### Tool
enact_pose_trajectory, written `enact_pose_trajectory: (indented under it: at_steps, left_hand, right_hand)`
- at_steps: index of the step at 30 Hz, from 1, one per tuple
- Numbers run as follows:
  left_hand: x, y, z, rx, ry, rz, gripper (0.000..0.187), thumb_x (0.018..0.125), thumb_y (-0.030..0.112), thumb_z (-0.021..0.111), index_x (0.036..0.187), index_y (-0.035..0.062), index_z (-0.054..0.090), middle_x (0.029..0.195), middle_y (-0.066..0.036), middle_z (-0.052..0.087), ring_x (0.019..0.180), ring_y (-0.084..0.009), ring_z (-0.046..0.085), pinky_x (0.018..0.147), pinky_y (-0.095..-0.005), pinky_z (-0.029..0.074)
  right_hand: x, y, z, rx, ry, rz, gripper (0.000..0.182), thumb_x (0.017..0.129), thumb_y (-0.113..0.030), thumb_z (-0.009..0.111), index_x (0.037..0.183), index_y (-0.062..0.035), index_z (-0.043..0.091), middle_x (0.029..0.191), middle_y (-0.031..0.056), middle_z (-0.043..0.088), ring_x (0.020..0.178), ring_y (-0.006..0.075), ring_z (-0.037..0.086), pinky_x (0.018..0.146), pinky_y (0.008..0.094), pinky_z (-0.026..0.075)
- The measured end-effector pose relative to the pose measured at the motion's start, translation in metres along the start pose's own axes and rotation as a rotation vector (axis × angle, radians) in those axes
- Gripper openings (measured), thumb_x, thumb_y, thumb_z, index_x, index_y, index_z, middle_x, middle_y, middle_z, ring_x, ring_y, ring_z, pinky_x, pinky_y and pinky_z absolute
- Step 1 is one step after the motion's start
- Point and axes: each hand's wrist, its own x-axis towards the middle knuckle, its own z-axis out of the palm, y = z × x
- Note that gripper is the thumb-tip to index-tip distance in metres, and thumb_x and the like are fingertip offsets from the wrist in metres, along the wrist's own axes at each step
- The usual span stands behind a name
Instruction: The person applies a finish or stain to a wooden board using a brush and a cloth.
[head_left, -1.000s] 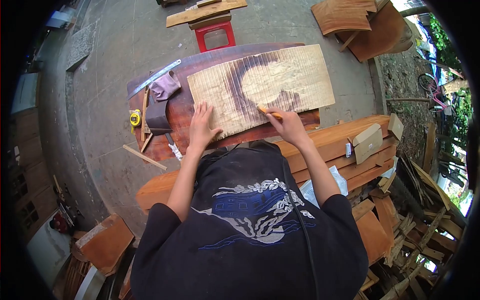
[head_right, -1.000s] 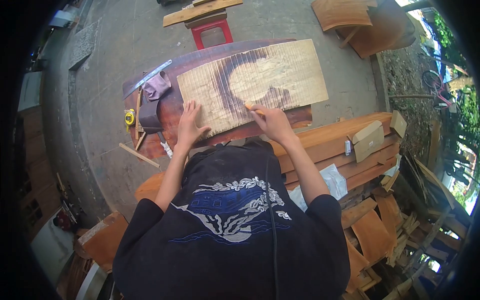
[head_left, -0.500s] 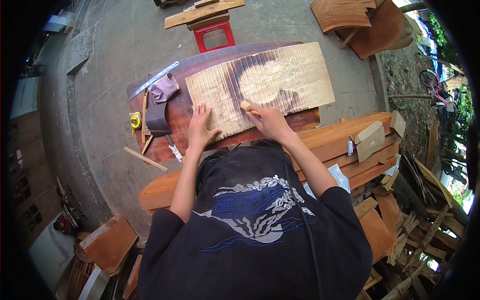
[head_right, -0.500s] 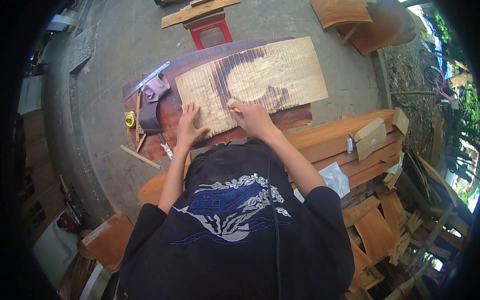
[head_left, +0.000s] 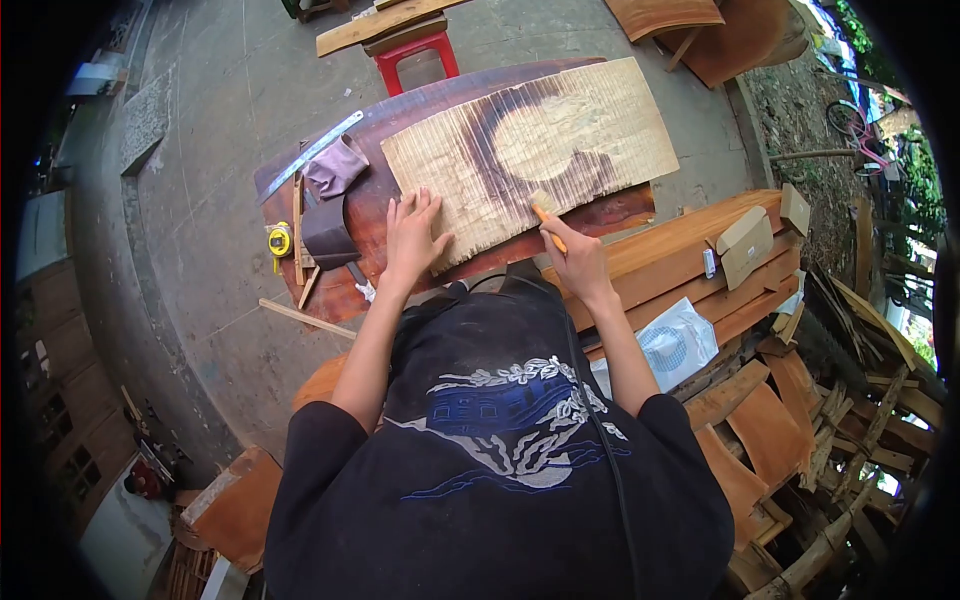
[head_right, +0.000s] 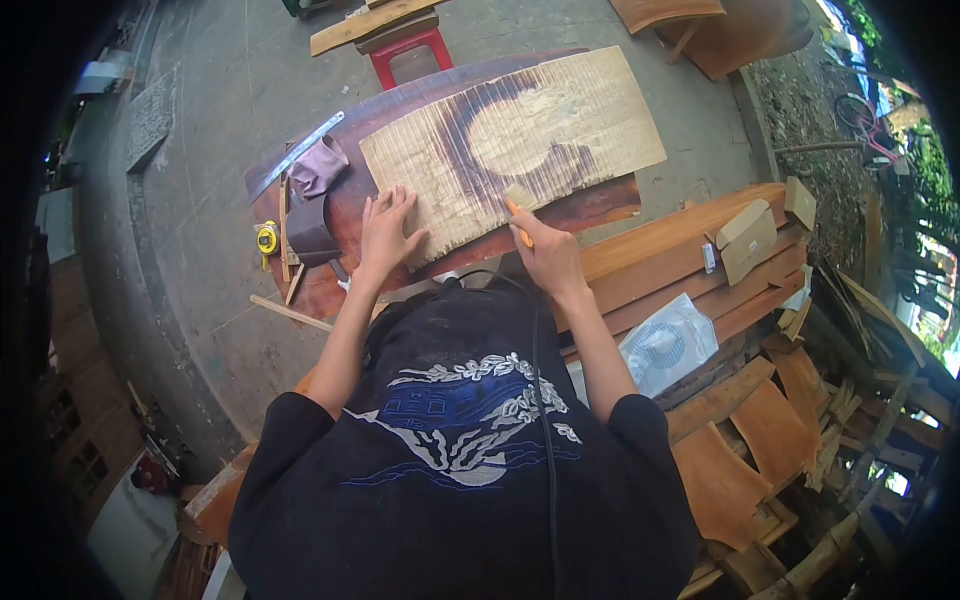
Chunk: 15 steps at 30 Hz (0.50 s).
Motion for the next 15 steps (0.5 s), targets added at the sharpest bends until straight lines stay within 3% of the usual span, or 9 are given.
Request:
enact_pose_trajectory:
  at_steps: [3,5,7,10,12,15]
  left_hand:
    - [0.002,-0.006,-0.005,-0.003,-0.027,0.043,0.083,0.08,0.035,0.089,0.152,0.0074,0.057,0.161,-0.02,0.052,0.148,-0.0419,0.046,0.126,-0.0555,0.031]
    - [0.001,-0.009,-0.005,-0.007,-0.027,0.07,0.084,0.08,0.035,0.089,0.152,0.0071,0.056,0.161,-0.021,0.052,0.148,-0.0428,0.046,0.126,-0.0549,0.032]
    - [-0.001,-0.013,-0.003,-0.014,-0.019,0.101,0.084,0.081,0.034,0.088,0.153,0.0069,0.055,0.161,-0.021,0.051,0.148,-0.0436,0.045,0.125,-0.0543,0.033]
    - [-0.005,-0.016,-0.002,-0.003,-0.031,0.126,0.086,0.083,0.034,0.086,0.156,0.0067,0.051,0.163,-0.021,0.049,0.15,-0.044,0.043,0.124,-0.0528,0.035]
    - [-0.008,-0.018,0.001,-0.014,-0.027,0.132,0.087,0.083,0.034,0.085,0.158,0.0068,0.049,0.165,-0.02,0.046,0.151,-0.0441,0.042,0.124,-0.0521,0.035]
    - [-0.009,-0.02,0.006,-0.021,-0.013,0.139,0.089,0.084,0.035,0.085,0.159,0.007,0.047,0.166,-0.02,0.044,0.152,-0.044,0.041,0.124,-0.0517,0.036]
  right_hand:
    - [-0.01,0.024,-0.029,0.261,-0.011,0.252,0.017,0.106,-0.018,0.066,0.118,-0.0066,0.072,0.102,0.0165,0.08,0.082,0.0287,0.078,0.072,0.0385,0.06]
    - [-0.012,0.065,-0.068,0.088,0.169,0.422,0.017,0.106,-0.019,0.066,0.115,-0.0061,0.073,0.098,0.0174,0.079,0.082,0.0311,0.078,0.073,0.0371,0.059]
    - [-0.023,0.114,-0.085,-0.287,0.303,0.549,0.017,0.106,-0.019,0.066,0.113,-0.0058,0.073,0.092,0.0172,0.078,0.078,0.0307,0.076,0.071,0.0362,0.058]
    - [-0.019,0.058,-0.054,-0.175,0.133,0.474,0.016,0.104,-0.023,0.069,0.115,-0.012,0.073,0.088,0.0196,0.077,0.083,0.0411,0.076,0.068,0.0464,0.057]
    - [-0.033,0.014,-0.005,-0.099,-0.06,0.241,0.016,0.104,-0.023,0.069,0.115,-0.0121,0.073,0.088,0.0199,0.076,0.083,0.041,0.075,0.069,0.0458,0.057]
    - [-0.033,-0.012,-0.001,0.187,-0.181,0.293,0.017,0.104,-0.022,0.069,0.115,-0.011,0.074,0.088,0.02,0.076,0.083,0.0407,0.075,0.07,0.045,0.056]
